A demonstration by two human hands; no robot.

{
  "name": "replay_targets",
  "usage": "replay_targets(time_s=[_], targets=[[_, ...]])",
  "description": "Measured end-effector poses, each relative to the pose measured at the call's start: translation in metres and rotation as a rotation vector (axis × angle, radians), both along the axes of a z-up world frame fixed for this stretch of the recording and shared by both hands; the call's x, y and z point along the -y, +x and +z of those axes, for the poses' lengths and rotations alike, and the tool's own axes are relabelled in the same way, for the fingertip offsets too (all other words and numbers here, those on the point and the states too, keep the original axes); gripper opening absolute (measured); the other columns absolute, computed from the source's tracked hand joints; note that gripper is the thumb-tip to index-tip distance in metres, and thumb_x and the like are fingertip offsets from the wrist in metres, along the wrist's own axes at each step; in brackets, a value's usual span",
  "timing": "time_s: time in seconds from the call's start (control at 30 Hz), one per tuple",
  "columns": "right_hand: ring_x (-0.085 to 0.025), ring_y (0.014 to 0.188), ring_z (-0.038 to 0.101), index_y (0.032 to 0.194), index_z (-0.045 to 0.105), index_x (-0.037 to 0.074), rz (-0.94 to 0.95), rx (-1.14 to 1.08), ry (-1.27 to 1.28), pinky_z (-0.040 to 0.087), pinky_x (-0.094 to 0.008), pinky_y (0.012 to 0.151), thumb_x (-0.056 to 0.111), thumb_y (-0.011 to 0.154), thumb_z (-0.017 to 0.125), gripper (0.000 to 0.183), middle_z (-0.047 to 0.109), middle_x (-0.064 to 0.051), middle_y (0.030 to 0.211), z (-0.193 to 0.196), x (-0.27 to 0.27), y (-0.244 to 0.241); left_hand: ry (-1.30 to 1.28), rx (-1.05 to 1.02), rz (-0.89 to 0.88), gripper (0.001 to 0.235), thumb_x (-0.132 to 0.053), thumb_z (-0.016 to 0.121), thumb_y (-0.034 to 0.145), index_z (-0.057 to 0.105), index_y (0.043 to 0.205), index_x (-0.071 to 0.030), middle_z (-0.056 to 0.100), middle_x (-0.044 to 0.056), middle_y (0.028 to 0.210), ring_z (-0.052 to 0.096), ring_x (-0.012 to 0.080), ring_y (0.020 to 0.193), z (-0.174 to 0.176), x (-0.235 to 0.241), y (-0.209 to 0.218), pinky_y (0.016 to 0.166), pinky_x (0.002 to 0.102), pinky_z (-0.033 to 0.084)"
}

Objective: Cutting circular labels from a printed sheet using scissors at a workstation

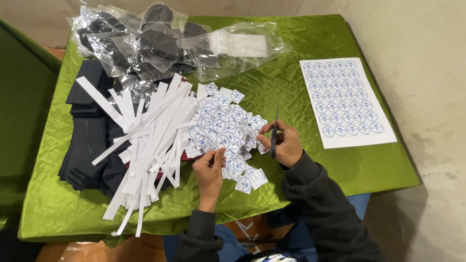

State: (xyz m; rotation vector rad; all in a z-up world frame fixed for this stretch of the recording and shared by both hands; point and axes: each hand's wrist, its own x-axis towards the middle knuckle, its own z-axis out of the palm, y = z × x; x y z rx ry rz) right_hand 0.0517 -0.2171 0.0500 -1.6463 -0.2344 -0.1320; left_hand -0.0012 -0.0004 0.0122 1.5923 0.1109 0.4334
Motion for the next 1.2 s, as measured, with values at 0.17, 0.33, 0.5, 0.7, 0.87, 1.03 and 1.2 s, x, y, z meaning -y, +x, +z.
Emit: replay_targets(time_s=[0.17,0.33,0.5,0.7,0.87,1.03,1.2], targets=[[-0.041,0.068,0.072,0.093,0.066,0.001,-0.238,0.17,-0.674,0.056,-0.042,0.054,0.019,0.085,0.088,0.029,0.074,-0.021,0.089,-0.016,0.084,-0.021,0.008,0.016,-0.004,0.043,-0.022,0.068,0.103,0.068,0.064,-0.006,0.059,0.008,0.046,0.048,0.0112,0.042,0.003,0.001,-0.003,0.046,0.028,0.041],[-0.044,0.079,0.073,0.097,0.063,0.01,-0.454,-0.092,-1.339,0.058,-0.052,0.069,0.046,0.09,0.077,0.039,0.073,-0.014,0.087,-0.004,0.14,-0.039,0.008,0.018,0.003,0.045,-0.025,0.071,0.102,0.068,0.061,-0.007,0.06,0.008,0.045,0.05,0.0118,0.041,0.003,0.002,-0.006,0.047,0.028,0.041],[-0.041,0.081,0.076,0.101,0.062,0.015,-0.454,-0.214,-1.64,0.059,-0.049,0.071,0.048,0.092,0.068,0.034,0.076,-0.01,0.089,-0.017,0.166,-0.033,0.025,0.027,0.003,0.048,-0.028,0.068,0.104,0.067,0.06,-0.008,0.059,0.006,0.044,0.048,0.0128,0.04,0.001,0.002,-0.008,0.048,0.029,0.042],[-0.035,0.069,0.074,0.105,0.057,0.015,-0.453,-0.021,-1.827,0.059,-0.044,0.064,0.021,0.088,0.069,0.022,0.075,-0.01,0.094,-0.038,0.167,-0.017,0.102,0.093,0.02,0.048,-0.025,0.062,0.108,0.068,0.063,-0.008,0.06,0.007,0.045,0.049,0.0142,0.039,0.0,0.003,-0.009,0.047,0.029,0.042],[-0.033,0.056,0.07,0.101,0.055,0.016,-0.65,0.338,-1.718,0.057,-0.043,0.055,0.016,0.085,0.07,0.022,0.074,-0.009,0.09,-0.029,0.155,-0.045,0.301,0.113,0.055,0.043,-0.029,0.062,0.108,0.069,0.07,-0.009,0.062,0.006,0.05,0.053,0.015,0.041,-0.021,0.016,-0.009,0.046,0.026,0.043],[-0.026,0.041,0.06,0.098,0.058,0.019,-0.709,0.59,-1.592,0.052,-0.034,0.048,0.02,0.087,0.071,0.018,0.062,-0.002,0.066,-0.016,0.114,-0.069,0.177,-0.027,-0.209,0.037,-0.031,0.059,0.107,0.076,0.093,-0.001,0.069,0.014,0.064,0.061,0.0152,0.054,0.03,0.082,-0.013,0.052,0.027,0.047],[-0.016,0.035,0.046,0.102,0.06,0.024,-0.451,0.713,-1.534,0.045,-0.027,0.042,0.018,0.064,0.072,0.04,0.054,0.006,0.067,-0.045,0.096,-0.08,-0.173,-0.331,-0.349,0.059,-0.044,0.073,0.096,0.068,0.123,0.008,0.067,0.011,0.079,0.066,0.0139,0.071,0.012,0.137,0.015,0.063,0.032,0.058]])
